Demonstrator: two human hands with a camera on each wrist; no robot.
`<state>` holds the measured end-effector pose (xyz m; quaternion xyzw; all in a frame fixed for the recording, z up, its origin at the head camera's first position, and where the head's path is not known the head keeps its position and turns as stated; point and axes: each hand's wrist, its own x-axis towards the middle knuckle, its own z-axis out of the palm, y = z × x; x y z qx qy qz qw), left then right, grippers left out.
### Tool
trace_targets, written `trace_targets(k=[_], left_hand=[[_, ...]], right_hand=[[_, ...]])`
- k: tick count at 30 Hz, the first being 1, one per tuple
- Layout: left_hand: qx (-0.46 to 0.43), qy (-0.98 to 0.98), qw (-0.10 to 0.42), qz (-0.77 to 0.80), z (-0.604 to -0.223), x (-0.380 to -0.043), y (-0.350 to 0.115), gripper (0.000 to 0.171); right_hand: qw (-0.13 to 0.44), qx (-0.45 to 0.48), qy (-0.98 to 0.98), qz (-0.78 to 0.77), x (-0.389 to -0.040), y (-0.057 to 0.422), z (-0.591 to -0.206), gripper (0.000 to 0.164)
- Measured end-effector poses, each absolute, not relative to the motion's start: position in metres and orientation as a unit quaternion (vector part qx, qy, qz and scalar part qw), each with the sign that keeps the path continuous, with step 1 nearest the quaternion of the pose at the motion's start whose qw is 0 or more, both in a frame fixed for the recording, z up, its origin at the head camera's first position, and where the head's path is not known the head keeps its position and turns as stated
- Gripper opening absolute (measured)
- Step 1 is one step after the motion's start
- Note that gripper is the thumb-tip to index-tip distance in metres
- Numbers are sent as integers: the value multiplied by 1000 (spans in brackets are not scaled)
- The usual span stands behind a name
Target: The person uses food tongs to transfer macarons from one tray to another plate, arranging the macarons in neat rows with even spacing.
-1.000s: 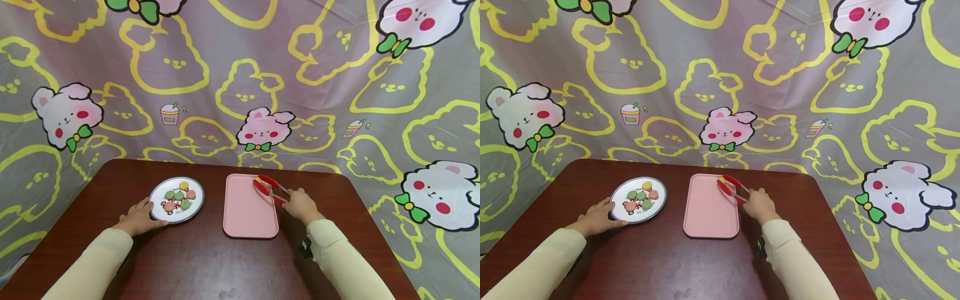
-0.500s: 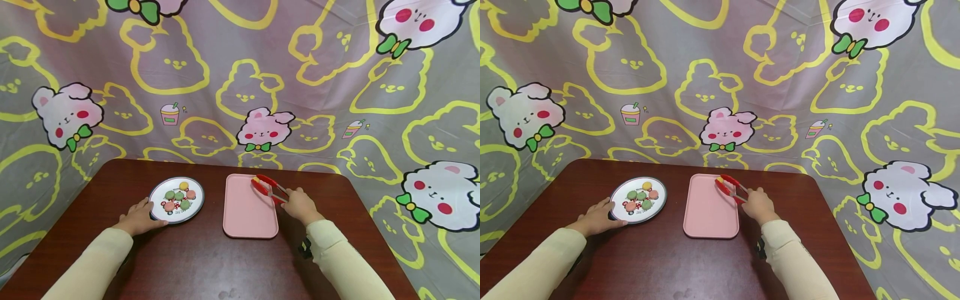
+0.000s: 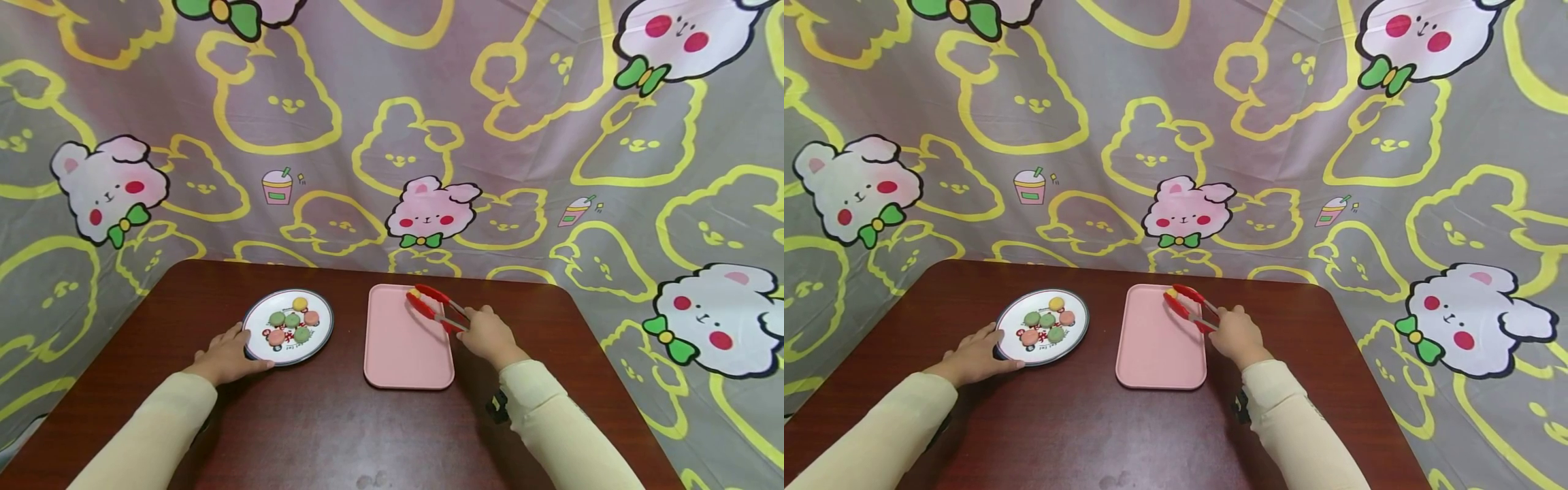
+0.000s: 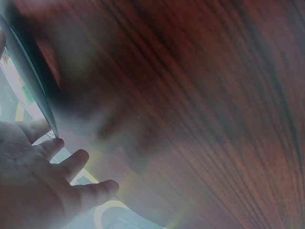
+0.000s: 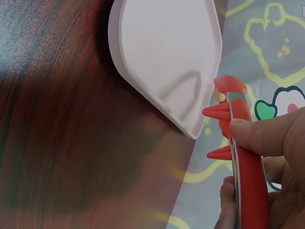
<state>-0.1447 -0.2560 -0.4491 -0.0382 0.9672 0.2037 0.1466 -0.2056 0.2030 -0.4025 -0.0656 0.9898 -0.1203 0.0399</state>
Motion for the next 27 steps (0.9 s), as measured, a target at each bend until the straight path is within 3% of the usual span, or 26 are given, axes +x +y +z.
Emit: trace_targets(k=[19, 27], left_hand=[[-34, 968, 144, 203, -450, -144, -256, 112], [-34, 968, 142, 203, -449, -143, -256, 112]], right_hand=[[13, -88, 989, -122, -200, 199, -396, 50], [20, -93, 988, -125, -197, 192, -392, 56]])
